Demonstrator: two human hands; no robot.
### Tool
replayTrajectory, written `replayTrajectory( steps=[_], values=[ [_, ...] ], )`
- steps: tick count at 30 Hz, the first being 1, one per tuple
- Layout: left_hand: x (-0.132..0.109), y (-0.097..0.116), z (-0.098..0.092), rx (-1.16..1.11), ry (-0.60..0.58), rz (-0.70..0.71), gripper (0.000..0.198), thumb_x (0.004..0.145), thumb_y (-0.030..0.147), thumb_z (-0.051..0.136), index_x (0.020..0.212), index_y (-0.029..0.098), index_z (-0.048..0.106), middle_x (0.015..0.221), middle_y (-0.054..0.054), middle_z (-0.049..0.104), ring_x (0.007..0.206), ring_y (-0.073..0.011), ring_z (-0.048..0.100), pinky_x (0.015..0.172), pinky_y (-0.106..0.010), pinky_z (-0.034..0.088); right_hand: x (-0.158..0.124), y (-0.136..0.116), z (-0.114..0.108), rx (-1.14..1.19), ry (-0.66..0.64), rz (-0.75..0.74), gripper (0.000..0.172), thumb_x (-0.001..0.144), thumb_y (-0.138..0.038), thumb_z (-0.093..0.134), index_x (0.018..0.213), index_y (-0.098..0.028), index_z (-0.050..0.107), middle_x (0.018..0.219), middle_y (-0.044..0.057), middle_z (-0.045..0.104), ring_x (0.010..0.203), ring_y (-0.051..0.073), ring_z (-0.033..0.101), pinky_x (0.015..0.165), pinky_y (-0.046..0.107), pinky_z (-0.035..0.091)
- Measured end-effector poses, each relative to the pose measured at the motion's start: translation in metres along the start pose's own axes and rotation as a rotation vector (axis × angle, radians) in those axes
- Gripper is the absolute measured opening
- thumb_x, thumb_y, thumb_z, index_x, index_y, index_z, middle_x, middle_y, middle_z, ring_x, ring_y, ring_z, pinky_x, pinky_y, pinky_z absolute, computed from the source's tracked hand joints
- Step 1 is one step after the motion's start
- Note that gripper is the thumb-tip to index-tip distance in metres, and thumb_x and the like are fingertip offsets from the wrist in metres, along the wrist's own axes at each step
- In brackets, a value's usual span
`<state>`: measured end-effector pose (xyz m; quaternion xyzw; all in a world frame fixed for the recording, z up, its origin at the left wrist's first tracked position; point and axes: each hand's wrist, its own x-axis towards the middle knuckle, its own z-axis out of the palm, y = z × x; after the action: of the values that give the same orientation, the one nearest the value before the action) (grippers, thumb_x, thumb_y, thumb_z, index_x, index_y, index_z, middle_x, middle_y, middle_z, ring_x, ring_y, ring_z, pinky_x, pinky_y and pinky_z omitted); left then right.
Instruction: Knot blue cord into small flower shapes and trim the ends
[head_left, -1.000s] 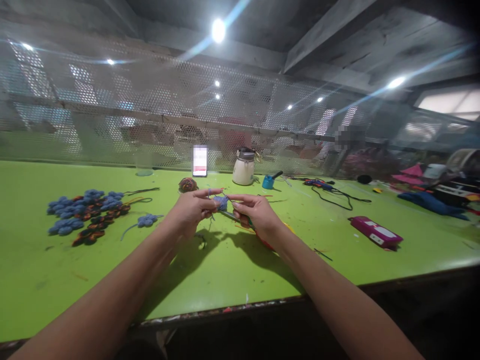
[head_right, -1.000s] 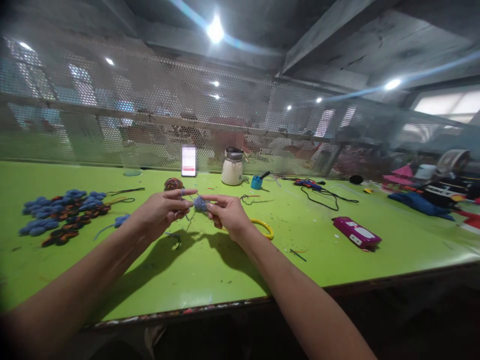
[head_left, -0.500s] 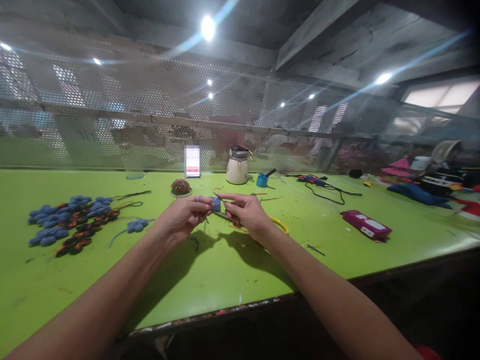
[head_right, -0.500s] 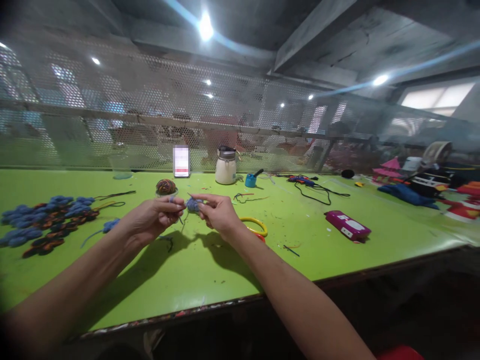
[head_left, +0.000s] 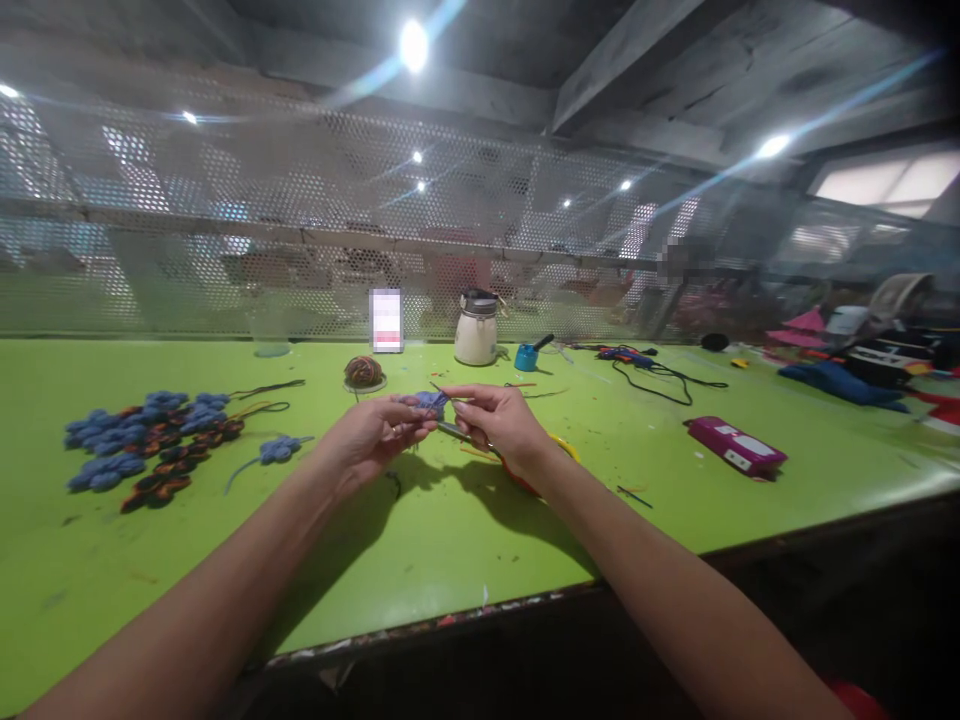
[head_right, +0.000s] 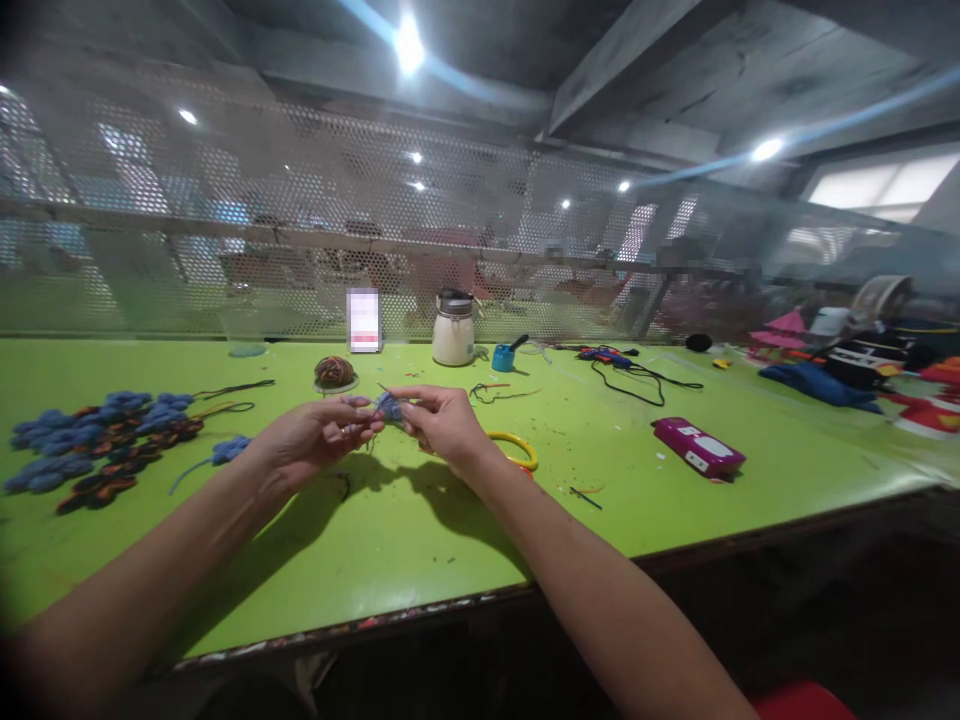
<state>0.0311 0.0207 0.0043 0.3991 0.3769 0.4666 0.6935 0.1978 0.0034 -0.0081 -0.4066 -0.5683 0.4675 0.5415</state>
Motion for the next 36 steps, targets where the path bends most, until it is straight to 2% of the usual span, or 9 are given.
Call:
replayTrajectory(
  steps=[4, 7, 10, 13, 16, 20, 25, 32, 36],
  values=[
    [-0.002, 0.004, 0.000, 0.040, -0.024, 0.016, 0.042, 0.067, -0.006, 0.059, 0.107, 0.005, 0.055, 0.089, -0.014, 0.070, 0.072, -0.0159, 0.069, 0.060, -0.020, 0.056, 0.001, 0.001, -0.003, -0.091, -0.046, -0.036, 0.034, 0.074, -0.021, 0.062, 0.106, -0.011, 0.070, 0.048, -0.005, 0.050, 0.036, 0.004, 0.029, 0.037, 0.020, 0.021],
    [-0.004, 0.009, 0.001, 0.079, -0.028, 0.096, 0.057, 0.065, -0.005, 0.059, 0.121, -0.001, 0.047, 0.086, -0.015, 0.070, 0.073, -0.0187, 0.069, 0.063, -0.025, 0.057, 0.001, 0.003, -0.004, -0.255, -0.056, -0.163, 0.031, 0.077, -0.023, 0.060, 0.103, -0.012, 0.072, 0.048, -0.004, 0.048, 0.040, 0.005, 0.030, 0.041, 0.021, 0.024],
    [-0.006, 0.013, 0.002, 0.129, -0.086, 0.146, 0.065, 0.063, -0.005, 0.060, 0.126, -0.006, 0.042, 0.077, -0.016, 0.070, 0.071, -0.0198, 0.068, 0.067, -0.028, 0.057, 0.000, 0.004, -0.005, -0.462, -0.065, -0.321, 0.029, 0.080, -0.020, 0.054, 0.102, -0.015, 0.073, 0.058, 0.001, 0.059, 0.047, 0.008, 0.038, 0.046, 0.022, 0.028],
    [-0.006, 0.013, 0.002, 0.219, -0.114, 0.149, 0.075, 0.062, -0.004, 0.064, 0.132, -0.003, 0.039, 0.072, -0.013, 0.070, 0.068, -0.0204, 0.068, 0.070, -0.032, 0.056, 0.000, 0.005, -0.007, -0.591, -0.091, -0.399, 0.031, 0.080, -0.016, 0.052, 0.102, -0.017, 0.073, 0.076, 0.006, 0.069, 0.056, 0.011, 0.049, 0.051, 0.022, 0.033],
    [-0.005, 0.011, 0.000, 0.324, -0.098, 0.198, 0.088, 0.060, -0.003, 0.071, 0.139, 0.004, 0.033, 0.066, -0.006, 0.068, 0.067, -0.0198, 0.067, 0.073, -0.037, 0.056, -0.001, 0.004, -0.007, -0.634, -0.083, -0.391, 0.031, 0.081, -0.015, 0.051, 0.102, -0.016, 0.073, 0.079, 0.007, 0.071, 0.061, 0.013, 0.053, 0.053, 0.023, 0.035],
    [-0.003, 0.008, -0.002, 0.422, -0.072, 0.269, 0.093, 0.061, 0.000, 0.073, 0.143, 0.011, 0.030, 0.059, 0.000, 0.064, 0.060, -0.0172, 0.065, 0.069, -0.036, 0.056, -0.001, 0.002, -0.006, -0.640, -0.060, -0.346, 0.029, 0.080, -0.015, 0.052, 0.100, -0.015, 0.074, 0.075, 0.007, 0.070, 0.064, 0.014, 0.055, 0.055, 0.023, 0.036],
    [-0.003, 0.006, 0.000, 0.483, -0.050, 0.322, 0.094, 0.059, 0.001, 0.075, 0.142, 0.010, 0.031, 0.056, 0.001, 0.063, 0.053, -0.0166, 0.064, 0.056, -0.028, 0.053, 0.000, 0.005, -0.005, -0.647, -0.063, -0.342, 0.030, 0.079, -0.013, 0.052, 0.100, -0.015, 0.074, 0.073, 0.007, 0.069, 0.063, 0.014, 0.054, 0.054, 0.023, 0.036],
    [-0.006, 0.008, 0.004, 0.460, -0.021, 0.301, 0.092, 0.059, -0.001, 0.075, 0.140, 0.010, 0.035, 0.057, 0.001, 0.062, 0.050, -0.0171, 0.064, 0.048, -0.026, 0.050, -0.001, 0.003, -0.002, -0.601, -0.069, -0.324, 0.030, 0.080, -0.015, 0.052, 0.099, -0.013, 0.074, 0.070, 0.007, 0.067, 0.060, 0.013, 0.051, 0.054, 0.023, 0.036],
    [-0.004, 0.004, 0.004, 0.470, 0.010, 0.341, 0.093, 0.058, 0.001, 0.077, 0.140, 0.009, 0.035, 0.053, 0.001, 0.062, 0.048, -0.0166, 0.062, 0.045, -0.024, 0.049, 0.000, 0.004, -0.001, -0.572, -0.070, -0.310, 0.029, 0.079, -0.012, 0.052, 0.097, -0.014, 0.075, 0.062, 0.004, 0.063, 0.055, 0.011, 0.047, 0.051, 0.023, 0.034]
  ],
)
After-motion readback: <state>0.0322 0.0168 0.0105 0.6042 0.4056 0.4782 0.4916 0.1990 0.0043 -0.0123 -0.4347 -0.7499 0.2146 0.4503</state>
